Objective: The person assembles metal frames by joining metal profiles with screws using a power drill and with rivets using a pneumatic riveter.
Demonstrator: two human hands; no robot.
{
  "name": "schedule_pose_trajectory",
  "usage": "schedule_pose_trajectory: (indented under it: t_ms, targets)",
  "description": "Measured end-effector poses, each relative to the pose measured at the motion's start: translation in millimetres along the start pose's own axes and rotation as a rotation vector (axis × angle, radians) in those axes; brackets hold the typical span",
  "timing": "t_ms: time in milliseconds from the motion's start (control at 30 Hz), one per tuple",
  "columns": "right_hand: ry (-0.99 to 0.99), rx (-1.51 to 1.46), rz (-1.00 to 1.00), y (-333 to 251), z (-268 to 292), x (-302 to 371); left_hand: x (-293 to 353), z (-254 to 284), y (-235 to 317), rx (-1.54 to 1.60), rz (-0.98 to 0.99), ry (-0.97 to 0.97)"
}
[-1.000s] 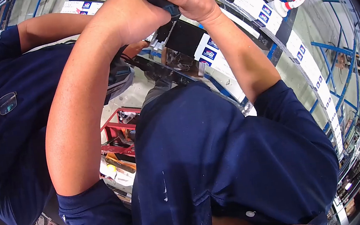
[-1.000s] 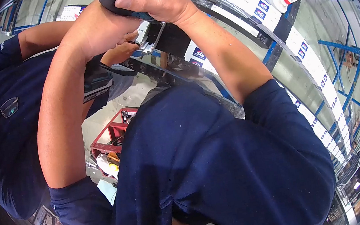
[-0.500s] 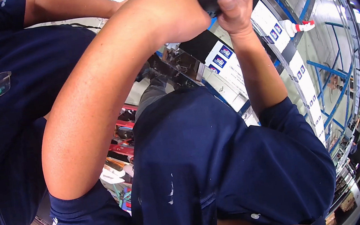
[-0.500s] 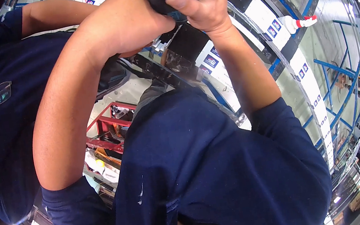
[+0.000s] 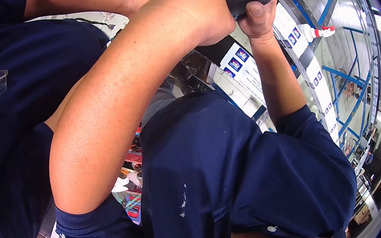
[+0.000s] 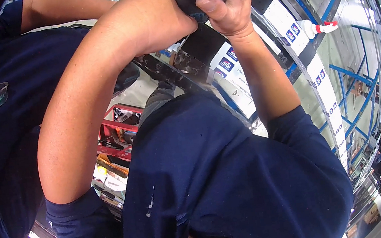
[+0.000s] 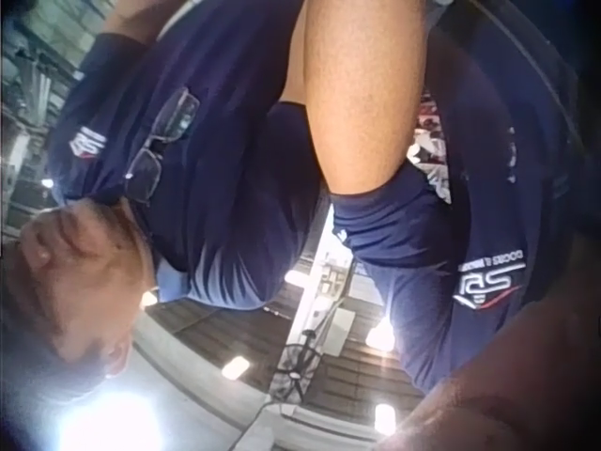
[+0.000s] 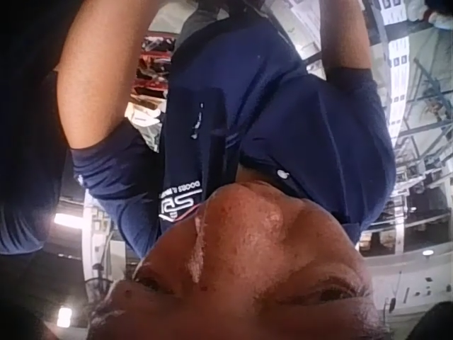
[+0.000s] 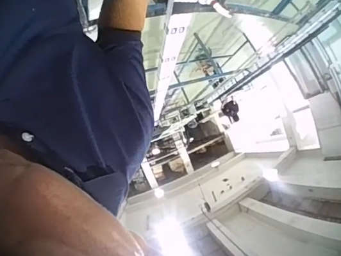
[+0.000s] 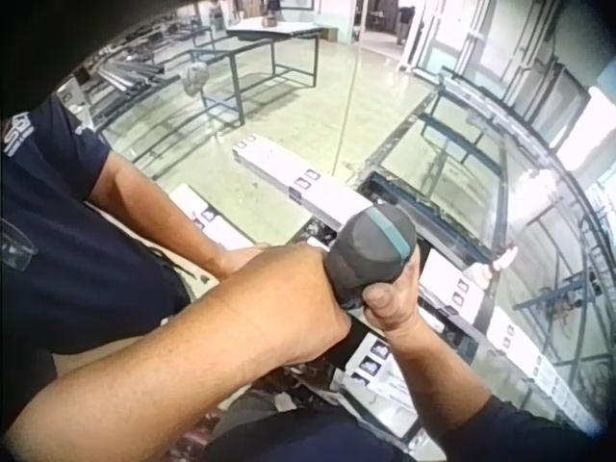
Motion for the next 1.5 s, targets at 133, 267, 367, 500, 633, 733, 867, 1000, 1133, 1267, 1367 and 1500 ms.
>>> schedule_pose_trajectory:
  t_ms: [133,267,367,500,633,733,867,1000,1133,1267,1367,1500]
  targets:
    - [0.027,-0.040,-0.002,3.5,-1.1,1.5,3.0,0.2,2.0,0.026,0.005,0.021]
    - [-0.093,0.055,0.035,-1.5,-0.9,-6.9,7.8,2.8,0.9,0.054,0.017,0.056]
    - [-0.052,-0.043,-0.012,-12.2,-14.3,-9.8,8.4,4.4,1.7,0.068,0.018,0.079]
    - [-0.305,-0.604,0.446,9.7,-14.2,-20.1,4.8,5.1,6.0,0.084,0.001,0.104]
    - [-0.099,-0.129,-0.026,4.7,-9.9,-14.5,4.1,4.5,10.3,0.032,-0.049,0.123]
    - [-0.293,-0.491,0.480,15.7,-12.5,-23.4,9.3,6.6,15.6,0.046,-0.012,0.157]
    - [-0.220,-0.362,0.299,4.3,-11.2,-20.1,9.0,6.4,12.8,0.074,-0.004,0.128]
    - [-0.151,-0.232,0.117,-13.8,-11.5,-13.8,11.1,5.6,11.0,0.110,-0.015,0.161]
    - [-0.101,-0.135,-0.019,0.0,-12.1,-17.1,8.7,2.9,8.0,0.142,-0.048,0.210]
    - [-0.160,-0.226,0.285,-4.2,-4.0,-11.4,-4.9,-1.8,9.9,0.084,-0.095,0.137]
    - [-0.195,0.031,0.112,10.3,14.4,-9.3,19.8,7.2,6.5,0.043,-0.041,0.194]
    - [-0.169,0.212,0.091,10.9,18.1,-5.9,8.2,3.6,9.4,-0.086,-0.085,0.158]
Point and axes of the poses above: each hand's wrist, its own x-axis away from the middle knuckle, its own z-axis out of the back of the hand, y = z × x, the point moved 4 cm from there along -x, towards the middle knuckle, and after that the axes turned 6 degrees about -x, right-handed, at the moved point
